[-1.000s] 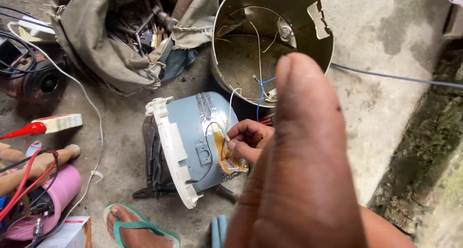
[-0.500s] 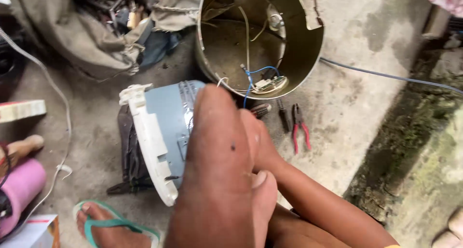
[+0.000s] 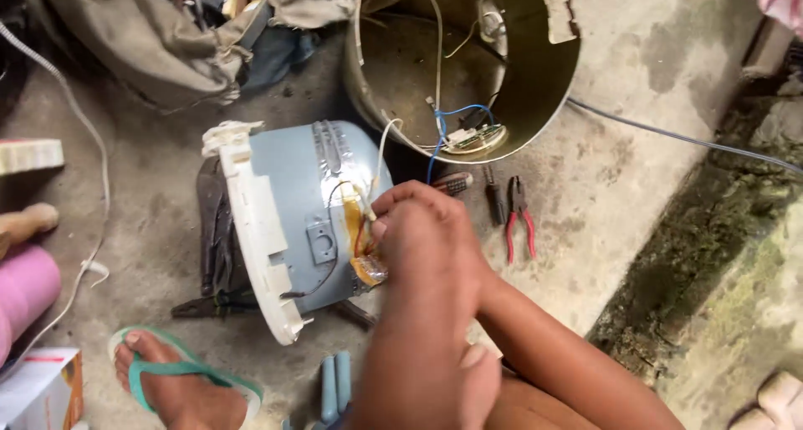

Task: The person tests the wiring of a disassembled rice cooker using a multimeter, touching probe leads to the cooker's terminals and component while reading the display. They then move the cooker base to the ground, attach and route wires to a component on the cooker body, and press the housing parts back together by hand.

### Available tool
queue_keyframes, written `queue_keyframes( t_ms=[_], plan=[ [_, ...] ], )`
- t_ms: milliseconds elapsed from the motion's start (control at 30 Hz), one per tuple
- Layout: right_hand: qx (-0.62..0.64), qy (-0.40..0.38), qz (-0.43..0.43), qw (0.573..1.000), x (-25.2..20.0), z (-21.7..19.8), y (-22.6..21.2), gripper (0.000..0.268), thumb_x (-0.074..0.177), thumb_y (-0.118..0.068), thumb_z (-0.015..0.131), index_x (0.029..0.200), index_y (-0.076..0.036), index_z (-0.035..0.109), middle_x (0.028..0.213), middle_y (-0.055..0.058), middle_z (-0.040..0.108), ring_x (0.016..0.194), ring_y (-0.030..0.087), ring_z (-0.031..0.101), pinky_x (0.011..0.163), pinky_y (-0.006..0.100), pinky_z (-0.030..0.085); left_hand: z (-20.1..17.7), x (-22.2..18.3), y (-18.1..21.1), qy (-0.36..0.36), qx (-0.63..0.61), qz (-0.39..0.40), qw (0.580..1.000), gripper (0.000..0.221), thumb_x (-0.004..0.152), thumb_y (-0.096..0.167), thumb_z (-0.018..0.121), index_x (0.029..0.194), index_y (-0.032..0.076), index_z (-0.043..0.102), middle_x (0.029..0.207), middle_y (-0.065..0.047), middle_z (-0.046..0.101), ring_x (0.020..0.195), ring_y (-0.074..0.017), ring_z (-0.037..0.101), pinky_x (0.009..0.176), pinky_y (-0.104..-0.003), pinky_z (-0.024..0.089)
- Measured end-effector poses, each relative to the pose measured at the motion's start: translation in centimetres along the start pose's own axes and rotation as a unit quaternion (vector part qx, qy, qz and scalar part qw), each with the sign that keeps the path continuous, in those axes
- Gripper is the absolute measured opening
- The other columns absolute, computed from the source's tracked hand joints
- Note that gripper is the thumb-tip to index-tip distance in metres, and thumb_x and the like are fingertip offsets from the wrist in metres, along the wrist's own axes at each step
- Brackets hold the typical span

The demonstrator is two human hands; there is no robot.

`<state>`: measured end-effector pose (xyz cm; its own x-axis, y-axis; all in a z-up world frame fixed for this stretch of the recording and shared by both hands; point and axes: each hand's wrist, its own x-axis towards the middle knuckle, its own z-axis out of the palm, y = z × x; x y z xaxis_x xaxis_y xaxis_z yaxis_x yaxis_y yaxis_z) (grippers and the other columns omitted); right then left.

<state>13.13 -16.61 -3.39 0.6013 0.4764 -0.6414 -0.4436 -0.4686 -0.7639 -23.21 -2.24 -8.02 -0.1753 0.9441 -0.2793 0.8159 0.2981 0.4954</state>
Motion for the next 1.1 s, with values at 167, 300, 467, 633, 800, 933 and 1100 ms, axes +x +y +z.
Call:
queue_keyframes(
  t_ms=[167,300,467,633,800,933,1100],
  plan=[
    [0.054,-0.073,-0.017,0.996,-1.0,-0.1,-2.3,0.018,0.091,-0.003,0.07,0.108,-0.001,0.068,0.089,0.004,0.071,0.079,0.01,0.067,0.066,0.026,0.053,3.2,2.6,3.7,-0.069,-0.312,-0.137,0.938,0.051,0.109,0.048,0.044,0.15,0.018,0.035,0.163,-0.002,0.036,0.153,-0.0215,0.03,0.123,-0.05,0.019],
    [0.109,-0.028,-0.01,0.994,-0.5,0.3,-1.1,0.019,0.089,0.0,0.07,0.108,0.001,0.068,0.087,0.007,0.072,0.071,0.013,0.065,0.053,0.029,0.046,1.5,0.9,6.2,-0.109,-0.141,-0.156,0.971,0.07,0.106,0.061,0.038,0.155,0.012,0.033,0.166,-0.005,0.034,0.153,-0.0253,0.026,0.12,-0.052,0.023],
    [0.186,-0.087,-0.092,0.974,-0.5,0.1,0.2,0.022,0.092,0.004,0.07,0.113,0.003,0.065,0.096,0.004,0.07,0.088,0.009,0.065,0.079,0.025,0.054,-6.7,-6.9,18.7,-0.482,-0.223,-0.187,0.826,0.066,0.102,0.055,0.049,0.16,0.024,0.039,0.159,-0.009,0.046,0.136,-0.0275,0.048,0.108,-0.044,0.037],
    [0.2,-0.081,-0.085,0.973,-0.7,0.1,-1.0,0.027,0.09,0.003,0.07,0.116,0.0,0.063,0.093,0.003,0.068,0.084,0.008,0.064,0.075,0.025,0.054,-1.4,-6.4,29.2,-0.649,-0.205,0.006,0.733,0.065,0.096,0.034,0.059,0.158,0.02,0.045,0.147,-0.011,0.06,0.12,-0.0242,0.068,0.095,-0.034,0.052],
    [0.205,-0.085,-0.084,0.971,-0.8,0.1,-1.0,0.036,0.087,0.002,0.068,0.123,-0.001,0.063,0.093,0.004,0.069,0.083,0.009,0.065,0.075,0.025,0.055,2.9,-6.9,30.9,-0.521,0.03,0.178,0.834,0.043,0.084,0.009,0.065,0.127,0.005,0.068,0.107,-0.009,0.078,0.078,-0.0189,0.074,0.069,-0.031,0.058],
    [0.185,-0.084,-0.082,0.976,-1.0,0.0,-0.4,0.028,0.091,-0.002,0.069,0.118,0.001,0.066,0.098,0.004,0.071,0.086,0.009,0.067,0.077,0.026,0.056,5.6,-6.5,29.8,-0.46,0.016,0.317,0.829,0.032,0.087,0.012,0.068,0.117,0.001,0.072,0.105,-0.011,0.074,0.082,-0.0194,0.075,0.075,-0.031,0.059],
    [0.183,-0.08,-0.119,0.973,-0.9,-0.1,0.2,0.018,0.093,-0.002,0.07,0.11,0.002,0.065,0.101,0.003,0.07,0.093,0.008,0.067,0.085,0.026,0.057,6.0,-6.8,30.8,-0.454,-0.033,0.356,0.816,0.031,0.084,0.013,0.073,0.113,0.002,0.074,0.103,-0.012,0.074,0.088,-0.0225,0.074,0.081,-0.033,0.058]
  ],
)
